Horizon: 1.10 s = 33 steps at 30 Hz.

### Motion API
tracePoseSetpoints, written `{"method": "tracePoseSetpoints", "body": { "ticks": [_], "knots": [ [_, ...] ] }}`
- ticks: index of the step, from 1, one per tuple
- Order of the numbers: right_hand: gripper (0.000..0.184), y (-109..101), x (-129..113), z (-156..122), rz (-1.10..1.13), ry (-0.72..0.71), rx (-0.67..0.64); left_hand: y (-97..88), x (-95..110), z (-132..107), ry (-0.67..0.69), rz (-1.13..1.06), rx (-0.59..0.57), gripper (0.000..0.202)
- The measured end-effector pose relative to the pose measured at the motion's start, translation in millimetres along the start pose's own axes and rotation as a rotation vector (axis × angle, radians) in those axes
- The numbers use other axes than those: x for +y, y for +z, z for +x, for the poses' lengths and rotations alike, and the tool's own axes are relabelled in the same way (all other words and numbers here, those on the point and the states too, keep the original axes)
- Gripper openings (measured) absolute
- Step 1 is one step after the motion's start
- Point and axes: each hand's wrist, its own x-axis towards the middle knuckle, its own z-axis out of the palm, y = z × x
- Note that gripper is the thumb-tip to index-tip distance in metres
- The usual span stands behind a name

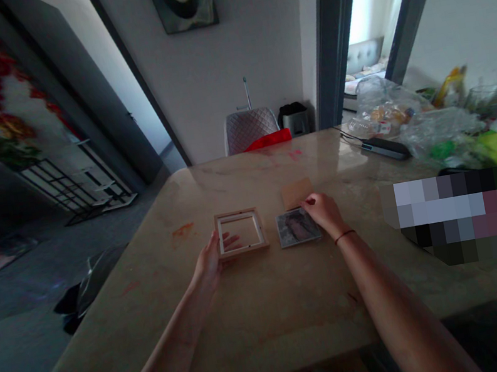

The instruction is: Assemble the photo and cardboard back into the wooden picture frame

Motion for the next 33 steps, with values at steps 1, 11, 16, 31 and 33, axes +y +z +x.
{"method": "tracePoseSetpoints", "body": {
  "ticks": [1,11,16,31,33],
  "knots": [
    [0.017,0,0,0,0.005,0.000,-0.004,0.2,0,-1,0.002,0.000,0.001,0.048],
    [0.007,6,5,1,0.101,0.043,-0.028,-4.9,1,8,0.277,0.315,0.191,0.036],
    [0.013,10,8,7,0.308,0.112,-0.050,-11.0,4,10,0.385,0.623,0.329,0.036],
    [0.015,-6,-7,5,0.992,0.441,-0.206,-16.3,8,13,0.359,1.142,0.176,0.040],
    [0.014,-7,-8,5,1.009,0.449,-0.204,-15.1,9,12,0.346,1.182,0.176,0.038]
  ]
}}
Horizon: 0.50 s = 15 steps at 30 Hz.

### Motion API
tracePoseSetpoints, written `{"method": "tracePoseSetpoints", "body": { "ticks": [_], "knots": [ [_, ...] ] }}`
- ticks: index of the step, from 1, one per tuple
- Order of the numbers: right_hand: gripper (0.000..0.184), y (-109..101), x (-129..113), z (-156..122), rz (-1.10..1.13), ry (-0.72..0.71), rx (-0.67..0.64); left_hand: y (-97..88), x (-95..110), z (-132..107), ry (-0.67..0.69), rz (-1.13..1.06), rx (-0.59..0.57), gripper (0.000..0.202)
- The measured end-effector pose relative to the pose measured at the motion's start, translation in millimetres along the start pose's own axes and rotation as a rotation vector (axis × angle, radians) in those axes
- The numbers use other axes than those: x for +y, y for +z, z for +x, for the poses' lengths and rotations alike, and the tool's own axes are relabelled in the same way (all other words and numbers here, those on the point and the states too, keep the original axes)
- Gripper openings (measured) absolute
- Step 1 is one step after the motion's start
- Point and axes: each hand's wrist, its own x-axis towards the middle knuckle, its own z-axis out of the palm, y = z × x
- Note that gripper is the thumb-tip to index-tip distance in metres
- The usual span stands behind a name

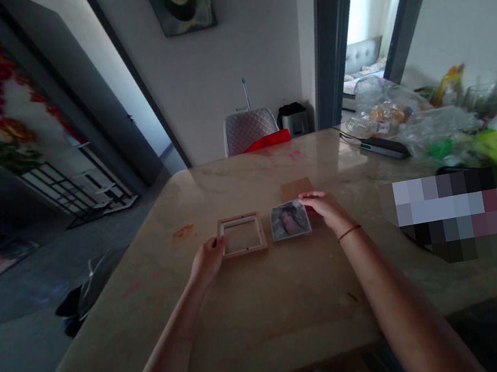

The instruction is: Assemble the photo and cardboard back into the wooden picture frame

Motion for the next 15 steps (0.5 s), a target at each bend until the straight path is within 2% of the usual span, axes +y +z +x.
{"method": "tracePoseSetpoints", "body": {
  "ticks": [10,13,15],
  "knots": [
    [0.013,-2,-1,4,0.108,0.064,-0.052,0.1,2,-10,0.053,0.181,0.044,0.038],
    [0.012,4,2,2,0.136,0.071,-0.070,-0.2,4,-13,0.087,0.183,0.165,0.037],
    [0.012,11,4,-2,0.170,0.071,-0.076,-1.0,6,-15,0.198,0.147,0.306,0.036]
  ]
}}
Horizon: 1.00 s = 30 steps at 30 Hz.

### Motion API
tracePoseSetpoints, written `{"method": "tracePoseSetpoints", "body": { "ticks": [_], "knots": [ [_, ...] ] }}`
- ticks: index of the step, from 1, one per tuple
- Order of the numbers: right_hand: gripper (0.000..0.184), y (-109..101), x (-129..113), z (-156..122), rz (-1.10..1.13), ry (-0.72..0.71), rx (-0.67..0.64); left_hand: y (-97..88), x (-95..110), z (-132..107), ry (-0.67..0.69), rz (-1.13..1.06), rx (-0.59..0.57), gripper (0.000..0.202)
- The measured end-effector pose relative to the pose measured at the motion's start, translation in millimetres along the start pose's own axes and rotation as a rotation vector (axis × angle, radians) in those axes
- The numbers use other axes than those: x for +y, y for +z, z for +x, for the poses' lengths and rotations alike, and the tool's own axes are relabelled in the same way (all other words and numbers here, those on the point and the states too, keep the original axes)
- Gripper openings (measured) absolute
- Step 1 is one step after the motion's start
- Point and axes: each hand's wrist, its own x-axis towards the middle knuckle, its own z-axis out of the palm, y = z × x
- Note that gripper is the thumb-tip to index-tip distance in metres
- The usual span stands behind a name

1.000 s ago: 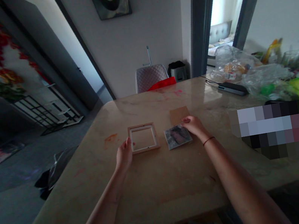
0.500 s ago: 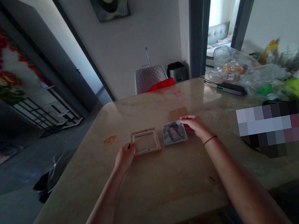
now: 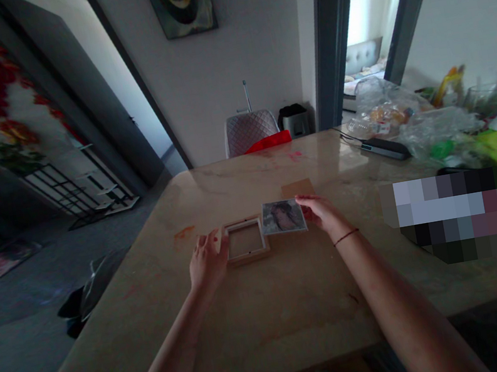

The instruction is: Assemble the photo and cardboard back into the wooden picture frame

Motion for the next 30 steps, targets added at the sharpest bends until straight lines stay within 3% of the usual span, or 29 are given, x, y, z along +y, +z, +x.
{"method": "tracePoseSetpoints", "body": {
  "ticks": [3,7,11,15,23,30],
  "knots": [
    [0.011,13,7,-7,0.069,-0.052,-0.019,-3.2,6,-2,0.248,-0.112,0.165,0.036],
    [0.016,32,15,-18,0.162,-0.187,0.030,-5.0,17,-8,0.597,-0.175,0.159,0.049],
    [0.021,49,25,-28,0.222,-0.204,-0.017,0.7,23,-13,0.754,-0.143,0.187,0.044],
    [0.025,58,32,-35,0.240,-0.203,-0.116,4.5,22,-12,0.766,-0.106,0.209,0.034],
    [0.025,64,32,-44,0.243,-0.156,-0.218,-5.4,16,-10,0.697,-0.134,0.258,0.022],
    [0.024,65,32,-48,0.194,-0.116,-0.277,-6.2,14,-11,0.549,-0.157,0.254,0.023]
  ]
}}
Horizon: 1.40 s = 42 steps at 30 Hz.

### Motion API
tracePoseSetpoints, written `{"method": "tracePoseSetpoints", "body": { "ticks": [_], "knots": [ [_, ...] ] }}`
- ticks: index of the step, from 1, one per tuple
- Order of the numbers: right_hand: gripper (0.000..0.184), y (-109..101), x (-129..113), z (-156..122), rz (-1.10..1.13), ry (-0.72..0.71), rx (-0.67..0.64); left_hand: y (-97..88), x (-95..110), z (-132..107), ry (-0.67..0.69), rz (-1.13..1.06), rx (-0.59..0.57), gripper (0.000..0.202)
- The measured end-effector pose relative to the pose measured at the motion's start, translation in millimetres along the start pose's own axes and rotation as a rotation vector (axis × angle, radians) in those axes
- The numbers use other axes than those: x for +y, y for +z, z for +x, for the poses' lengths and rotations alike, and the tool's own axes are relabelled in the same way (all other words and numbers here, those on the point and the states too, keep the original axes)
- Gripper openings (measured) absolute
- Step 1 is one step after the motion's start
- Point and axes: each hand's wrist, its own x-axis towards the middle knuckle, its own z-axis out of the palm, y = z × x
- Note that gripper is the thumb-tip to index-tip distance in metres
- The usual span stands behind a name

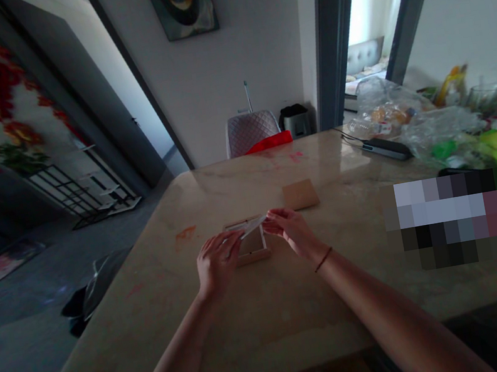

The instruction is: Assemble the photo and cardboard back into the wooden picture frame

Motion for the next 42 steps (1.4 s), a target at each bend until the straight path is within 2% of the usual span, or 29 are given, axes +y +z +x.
{"method": "tracePoseSetpoints", "body": {
  "ticks": [6,9,13,16,18,20,22,27,28,30,31,32,34,36,38,40,42],
  "knots": [
    [0.022,0,2,0,-0.020,0.046,0.068,-1.5,-2,0,0.043,0.016,0.043,0.026],
    [0.026,2,-1,-5,-0.069,0.113,0.043,-3.7,-2,-1,0.108,0.052,0.061,0.029],
    [0.031,8,-3,-12,-0.117,0.168,-0.075,-4.5,1,-1,0.214,0.047,-0.021,0.030],
    [0.029,9,-1,-12,-0.118,0.125,-0.061,-1.2,6,-1,0.241,0.012,-0.101,0.030],
    [0.029,6,-1,-9,-0.113,0.101,-0.017,1.7,8,0,0.227,0.008,-0.106,0.030],
    [0.030,1,-2,-3,-0.112,0.083,0.039,4.0,10,1,0.166,0.013,-0.068,0.032],
    [0.029,-8,-4,5,-0.104,0.050,0.108,5.5,8,1,0.040,0.001,-0.020,0.040],
    [0.020,-29,-8,20,-0.106,-0.084,0.294,12.1,-18,-2,-0.460,-0.106,0.028,0.050],
    [0.019,-31,-8,22,-0.111,-0.092,0.327,14.7,-26,-2,-0.581,-0.135,0.007,0.050],
    [0.016,-34,-6,23,-0.120,-0.092,0.382,19.8,-39,-2,-0.792,-0.240,-0.119,0.047],
    [0.015,-34,-5,24,-0.126,-0.087,0.393,21.9,-43,-2,-0.838,-0.285,-0.198,0.043],
    [0.014,-33,-3,24,-0.136,-0.081,0.390,23.3,-45,-2,-0.860,-0.315,-0.265,0.039],
    [0.015,-32,0,23,-0.179,-0.080,0.359,23.6,-45,-2,-0.808,-0.339,-0.344,0.035],
    [0.020,-31,2,23,-0.235,-0.102,0.322,20.8,-39,-2,-0.771,-0.294,-0.348,0.035],
    [0.024,-30,2,23,-0.271,-0.126,0.291,16.2,-31,-2,-0.736,-0.235,-0.290,0.038],
    [0.026,-29,1,22,-0.287,-0.136,0.265,11.8,-24,-1,-0.660,-0.204,-0.182,0.038],
    [0.027,-26,0,20,-0.295,-0.136,0.231,9.2,-19,1,-0.611,-0.284,-0.118,0.036]
  ]
}}
